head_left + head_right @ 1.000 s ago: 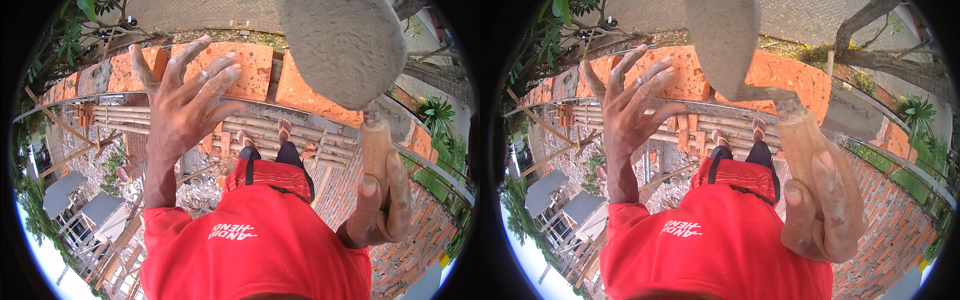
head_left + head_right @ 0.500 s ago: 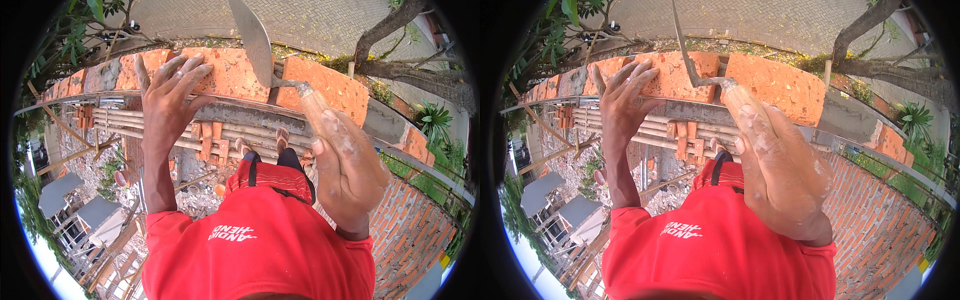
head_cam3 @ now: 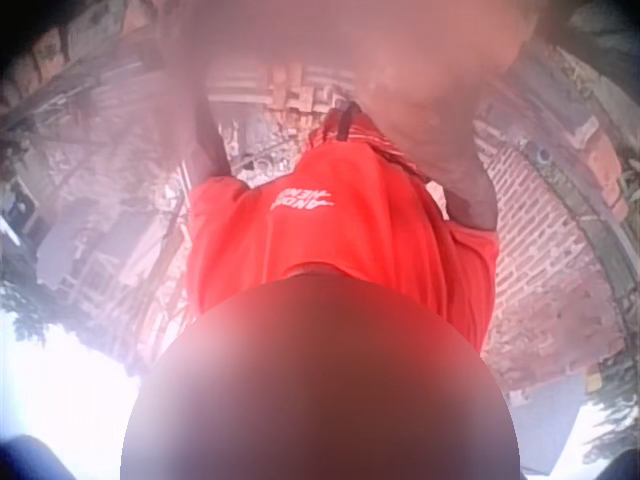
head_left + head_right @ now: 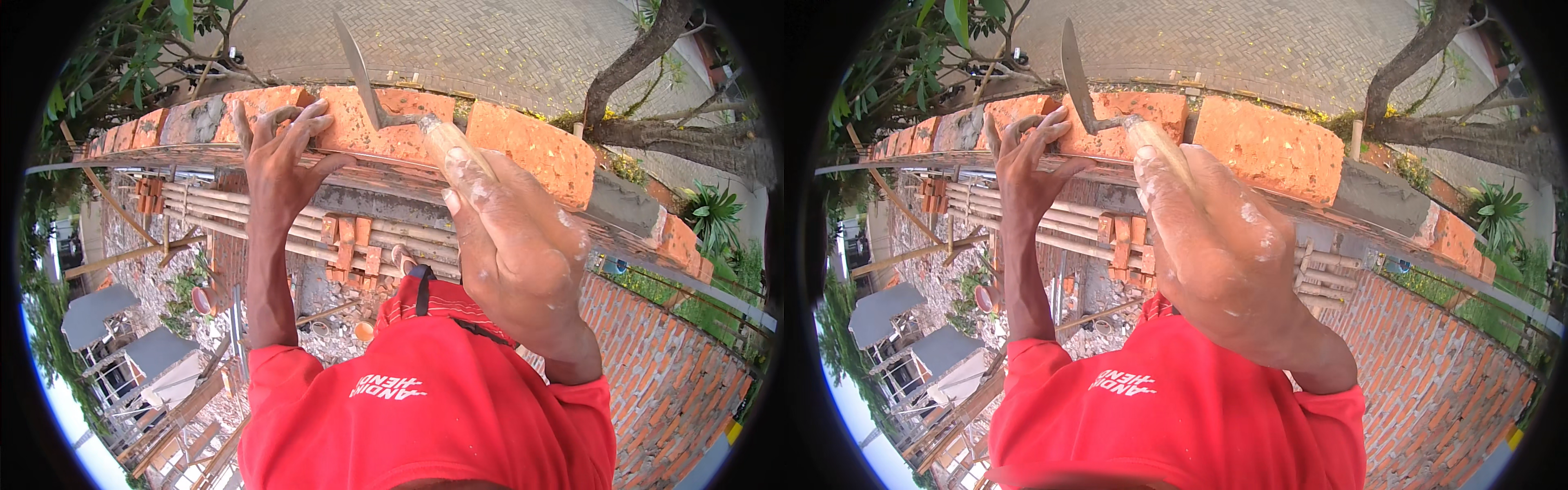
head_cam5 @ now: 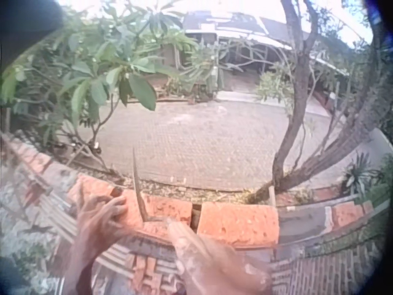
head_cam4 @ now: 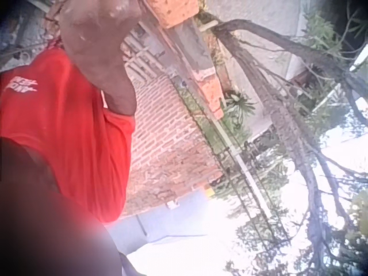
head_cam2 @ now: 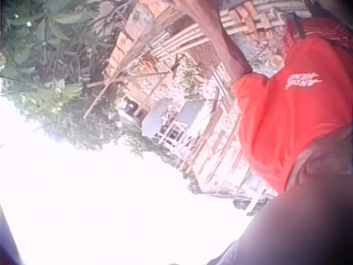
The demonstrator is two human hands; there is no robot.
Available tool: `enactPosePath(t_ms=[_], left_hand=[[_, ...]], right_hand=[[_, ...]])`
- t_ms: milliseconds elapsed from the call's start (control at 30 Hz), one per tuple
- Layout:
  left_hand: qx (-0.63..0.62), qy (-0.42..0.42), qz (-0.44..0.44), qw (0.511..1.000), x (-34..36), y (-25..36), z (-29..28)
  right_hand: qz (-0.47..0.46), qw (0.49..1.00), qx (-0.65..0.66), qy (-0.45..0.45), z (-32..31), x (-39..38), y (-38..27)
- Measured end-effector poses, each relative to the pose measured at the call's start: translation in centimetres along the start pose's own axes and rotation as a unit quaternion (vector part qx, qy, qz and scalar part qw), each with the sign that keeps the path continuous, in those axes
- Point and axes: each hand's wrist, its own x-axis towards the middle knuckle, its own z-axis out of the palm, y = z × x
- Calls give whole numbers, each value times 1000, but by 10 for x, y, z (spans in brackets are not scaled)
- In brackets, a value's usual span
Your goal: The person scoops mortar from a bucket and spreads it on a brick wall using a trowel. They place bricks onto the mortar, tap them into alignment, and scrape away excess mortar. The person repeats this process to extend the wall.
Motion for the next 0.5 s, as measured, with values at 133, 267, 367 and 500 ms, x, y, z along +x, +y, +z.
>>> enactPosePath(t_ms=[133,267,367,500], left_hand=[[20,-2,-6,1000,3,7,-3],[41,-37,18,998,15,32,-18],[-54,-106,50,992,42,58,-11],[-202,-260,50,943,95,76,21]], right_hand=[[20,997,-12,-71,-12,-6,2],[52,997,-45,28,-60,-19,9],[92,985,-114,88,-93,-39,4],[117,973,-126,156,-106,-63,-1]])
